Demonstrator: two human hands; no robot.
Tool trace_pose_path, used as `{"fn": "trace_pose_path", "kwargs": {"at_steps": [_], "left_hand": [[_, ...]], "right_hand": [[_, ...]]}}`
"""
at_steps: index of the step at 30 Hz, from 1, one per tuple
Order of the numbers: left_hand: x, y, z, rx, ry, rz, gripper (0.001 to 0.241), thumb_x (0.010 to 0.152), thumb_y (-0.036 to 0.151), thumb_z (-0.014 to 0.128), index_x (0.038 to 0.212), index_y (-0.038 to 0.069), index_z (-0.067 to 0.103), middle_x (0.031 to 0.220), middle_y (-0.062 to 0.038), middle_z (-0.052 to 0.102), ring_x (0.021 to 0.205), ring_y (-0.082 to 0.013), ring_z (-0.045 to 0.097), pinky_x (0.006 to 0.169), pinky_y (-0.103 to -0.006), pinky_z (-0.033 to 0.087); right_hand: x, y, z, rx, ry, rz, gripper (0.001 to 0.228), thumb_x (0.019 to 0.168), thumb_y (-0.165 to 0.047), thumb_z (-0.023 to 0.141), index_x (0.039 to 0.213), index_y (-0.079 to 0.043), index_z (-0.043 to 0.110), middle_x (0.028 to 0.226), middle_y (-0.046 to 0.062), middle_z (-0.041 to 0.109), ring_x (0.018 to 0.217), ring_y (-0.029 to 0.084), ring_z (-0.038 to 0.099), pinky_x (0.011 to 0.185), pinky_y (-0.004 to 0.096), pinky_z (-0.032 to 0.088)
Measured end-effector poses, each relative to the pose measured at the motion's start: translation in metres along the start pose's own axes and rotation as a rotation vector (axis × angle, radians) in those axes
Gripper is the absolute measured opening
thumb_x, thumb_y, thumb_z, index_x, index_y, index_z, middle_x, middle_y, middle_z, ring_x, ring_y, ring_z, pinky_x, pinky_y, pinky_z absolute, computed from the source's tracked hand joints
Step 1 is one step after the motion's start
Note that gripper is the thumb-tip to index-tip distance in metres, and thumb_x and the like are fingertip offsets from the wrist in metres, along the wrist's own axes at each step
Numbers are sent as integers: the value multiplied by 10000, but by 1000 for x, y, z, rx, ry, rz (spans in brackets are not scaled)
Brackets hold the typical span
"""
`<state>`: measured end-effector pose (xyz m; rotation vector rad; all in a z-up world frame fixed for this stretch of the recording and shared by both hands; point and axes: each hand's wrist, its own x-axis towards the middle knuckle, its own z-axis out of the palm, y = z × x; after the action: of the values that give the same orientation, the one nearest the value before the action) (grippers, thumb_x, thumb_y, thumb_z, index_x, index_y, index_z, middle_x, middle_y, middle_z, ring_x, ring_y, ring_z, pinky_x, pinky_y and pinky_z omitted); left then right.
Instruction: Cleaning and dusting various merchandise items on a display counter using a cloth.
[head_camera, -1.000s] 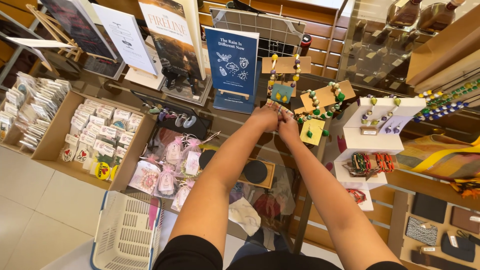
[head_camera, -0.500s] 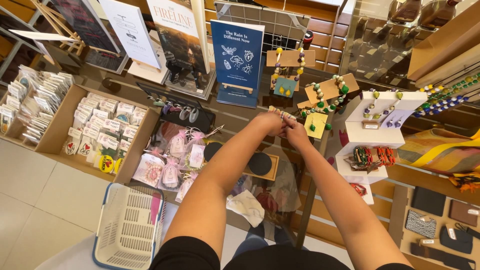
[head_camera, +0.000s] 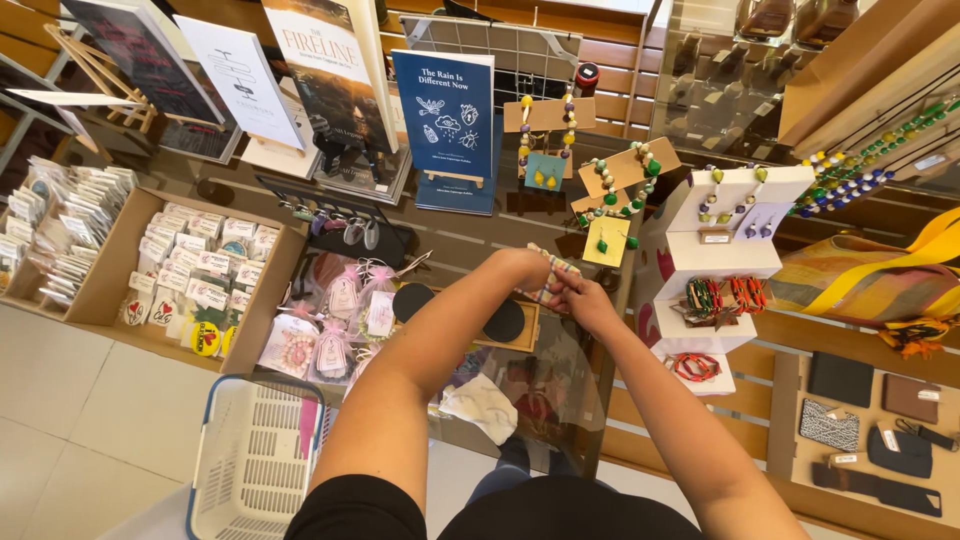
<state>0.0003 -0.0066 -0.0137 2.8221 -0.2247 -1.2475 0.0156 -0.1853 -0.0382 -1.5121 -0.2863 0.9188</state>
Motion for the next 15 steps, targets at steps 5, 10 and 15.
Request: {"fn": "trace_pose_path", "kwargs": {"at_steps": [5,10,15], "left_hand": [[-27,10,-21,-16,-1,-25,437,854,96,575,1250,-63,670,1318,-206,670,1289,-338,608,1097,-490,486],[-29,33,-28,-65,21,-33,439,857,85,596,1264,-68,656,1328,-205,662,1301,-336,598,1108,-471,480],[-11,63,-22,-63,53,-9,404,901,164,546,1225,-16,706,1257,-177,711,1255,-326,640,1115,-505,451]], "right_hand": [[6,7,-2,-55,-8,-24,419,978,71,443,1367,26,591,916,225,695,712,254,742,669,341,671],[-5,9,-13,-51,-4,-21,392,985,58,447,1325,14,636,839,220,706,674,247,739,643,322,670],[-19,20,-38,-2,31,21,393,999,58,438,1369,61,570,930,239,693,705,258,736,668,369,674]]}}
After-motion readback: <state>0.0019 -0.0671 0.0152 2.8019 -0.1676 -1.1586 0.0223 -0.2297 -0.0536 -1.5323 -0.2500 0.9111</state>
